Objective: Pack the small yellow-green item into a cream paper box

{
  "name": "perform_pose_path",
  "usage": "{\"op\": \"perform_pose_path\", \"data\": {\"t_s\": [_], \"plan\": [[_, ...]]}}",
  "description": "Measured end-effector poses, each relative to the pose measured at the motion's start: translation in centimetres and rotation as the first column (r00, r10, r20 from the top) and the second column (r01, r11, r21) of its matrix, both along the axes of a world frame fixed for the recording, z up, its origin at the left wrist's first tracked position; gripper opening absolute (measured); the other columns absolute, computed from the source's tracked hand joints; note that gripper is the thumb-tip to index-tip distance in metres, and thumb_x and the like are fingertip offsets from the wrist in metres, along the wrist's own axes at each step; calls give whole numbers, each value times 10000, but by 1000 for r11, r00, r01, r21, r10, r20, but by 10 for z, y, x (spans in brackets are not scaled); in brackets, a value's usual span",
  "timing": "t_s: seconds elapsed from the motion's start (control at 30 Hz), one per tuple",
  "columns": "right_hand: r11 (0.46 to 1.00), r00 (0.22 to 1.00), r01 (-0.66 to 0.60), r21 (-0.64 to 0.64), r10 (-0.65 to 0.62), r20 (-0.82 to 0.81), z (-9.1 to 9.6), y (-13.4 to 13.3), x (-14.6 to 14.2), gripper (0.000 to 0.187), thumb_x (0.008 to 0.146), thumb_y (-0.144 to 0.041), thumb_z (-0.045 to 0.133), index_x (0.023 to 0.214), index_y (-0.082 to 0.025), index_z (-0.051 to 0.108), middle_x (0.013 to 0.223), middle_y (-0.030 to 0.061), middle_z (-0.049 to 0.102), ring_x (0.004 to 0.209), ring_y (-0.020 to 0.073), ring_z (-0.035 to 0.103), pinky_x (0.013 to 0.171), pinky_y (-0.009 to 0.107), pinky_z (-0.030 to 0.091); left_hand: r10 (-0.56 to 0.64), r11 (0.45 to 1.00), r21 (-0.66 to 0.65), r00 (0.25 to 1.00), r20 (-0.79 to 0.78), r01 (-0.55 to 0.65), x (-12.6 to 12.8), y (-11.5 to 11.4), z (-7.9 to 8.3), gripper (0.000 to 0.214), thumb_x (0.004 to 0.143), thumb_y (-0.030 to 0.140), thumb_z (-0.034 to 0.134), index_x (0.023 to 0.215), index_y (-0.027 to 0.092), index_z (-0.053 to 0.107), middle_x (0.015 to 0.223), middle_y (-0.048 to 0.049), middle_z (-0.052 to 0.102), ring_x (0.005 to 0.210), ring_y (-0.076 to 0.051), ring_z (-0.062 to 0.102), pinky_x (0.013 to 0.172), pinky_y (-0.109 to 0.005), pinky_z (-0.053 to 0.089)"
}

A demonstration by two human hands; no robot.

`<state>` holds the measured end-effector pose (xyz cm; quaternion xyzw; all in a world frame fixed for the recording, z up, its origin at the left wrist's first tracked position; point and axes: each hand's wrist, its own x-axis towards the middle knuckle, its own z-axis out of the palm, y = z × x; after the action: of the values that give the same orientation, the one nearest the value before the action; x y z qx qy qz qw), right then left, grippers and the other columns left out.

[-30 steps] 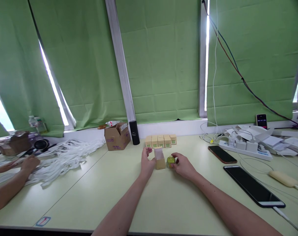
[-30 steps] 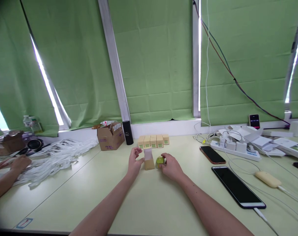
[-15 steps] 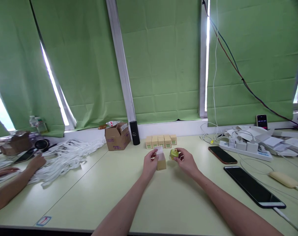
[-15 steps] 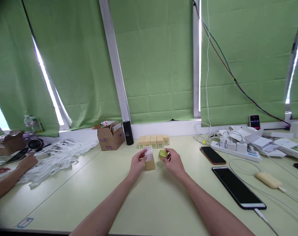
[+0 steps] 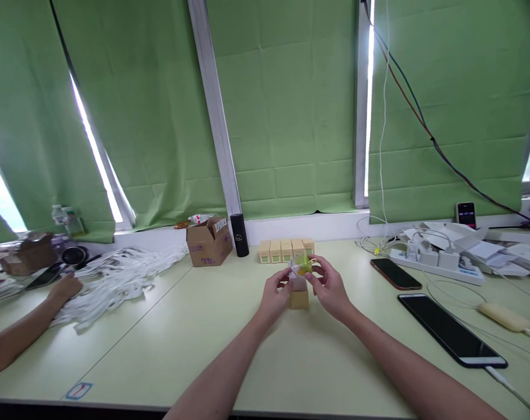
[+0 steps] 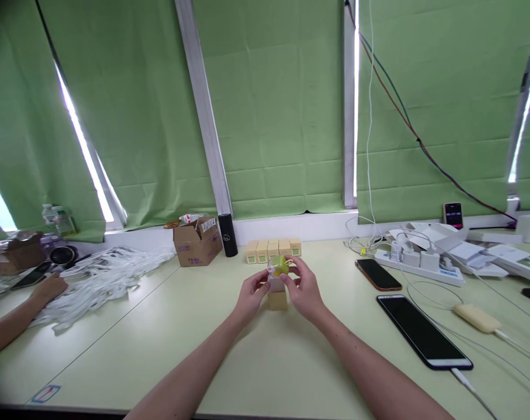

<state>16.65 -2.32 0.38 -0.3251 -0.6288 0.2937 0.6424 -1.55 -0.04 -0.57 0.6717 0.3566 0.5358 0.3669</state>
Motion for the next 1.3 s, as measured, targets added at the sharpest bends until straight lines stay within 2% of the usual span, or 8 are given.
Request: {"op": "perform_pose_path", "data": {"t_s": [0.2, 0.4, 0.53, 0.73, 0.87, 1.0, 1.13, 1.3], "plan": [[997, 988, 71, 23, -74, 136, 1, 1, 4, 428, 943, -444, 633, 1308, -231, 566, 1276, 137, 682, 884, 231, 745, 606, 314, 568, -37, 998, -51, 998, 58, 40, 1, 4, 0, 432, 815, 261, 696, 1221, 126, 762, 1231, -143, 764, 1044, -273, 690, 917, -367, 536], [994, 994, 88, -71, -82, 76, -2, 12, 16, 488, 913, -544, 652, 1257, -206, 580, 1099, 116, 735, 746, 232, 756, 589, 329, 559, 41, 989, -145, 993, 111, -25, -1, 10, -2, 493, 689, 144, 602, 1141, 125, 797, 1088, -104, 787, 955, -225, 672, 876, -321, 513], [986, 998, 61, -156, -62, 2, -4, 17, 18, 543, 854, -618, 696, 1199, -207, 608, 1198, 127, 701, 711, 226, 769, 510, 292, 527, 50, 985, -171, 990, 134, -27, -2, 10, 0, 538, 629, 133, 556, 1103, 129, 812, 1017, -87, 766, 930, -213, 659, 819, -291, 503], [988, 999, 45, -149, -47, -5, -2, 16, 17, 517, 861, -573, 695, 1222, -214, 610, 1231, 126, 686, 715, 220, 764, 486, 278, 496, 33, 979, -205, 986, 161, 1, -3, 10, 3, 556, 602, 132, 547, 1085, 147, 824, 1008, -86, 754, 973, -224, 648, 805, -281, 499], [993, 995, 59, -107, -50, 88, -2, 13, 15, 460, 885, -469, 663, 1267, -219, 608, 1192, 110, 709, 729, 196, 732, 549, 295, 523, 24, 969, -247, 983, 182, 21, -5, 11, 4, 577, 572, 133, 543, 1073, 155, 828, 998, -80, 746, 952, -217, 638, 780, -278, 488], [992, 967, 117, -42, -105, 232, -3, 10, 13, 410, 880, -347, 628, 1279, -255, 613, 1252, 87, 690, 803, 183, 687, 585, 290, 525, -3, 966, -252, 981, 196, 53, -5, 11, 5, 582, 553, 137, 539, 1061, 151, 823, 981, -81, 750, 956, -219, 633, 764, -277, 474], [992, 914, 125, 0, -115, 389, -1, 5, 11, 397, 867, -249, 609, 1261, -296, 586, 1196, 38, 711, 850, 189, 683, 642, 299, 518, -4, 973, -229, 986, 168, 43, -5, 7, 6, 574, 570, 149, 541, 1074, 165, 815, 986, -69, 744, 930, -214, 630, 767, -288, 469], [982, 815, 181, 50, -178, 552, 2, -3, 9, 285, 861, -226, 604, 1138, -286, 576, 1004, 6, 703, 801, 193, 657, 701, 329, 476, 10, 975, -221, 988, 157, 25, -4, 6, 6, 564, 569, 139, 535, 1059, 160, 813, 989, -68, 739, 947, -218, 639, 798, -296, 480]]}}
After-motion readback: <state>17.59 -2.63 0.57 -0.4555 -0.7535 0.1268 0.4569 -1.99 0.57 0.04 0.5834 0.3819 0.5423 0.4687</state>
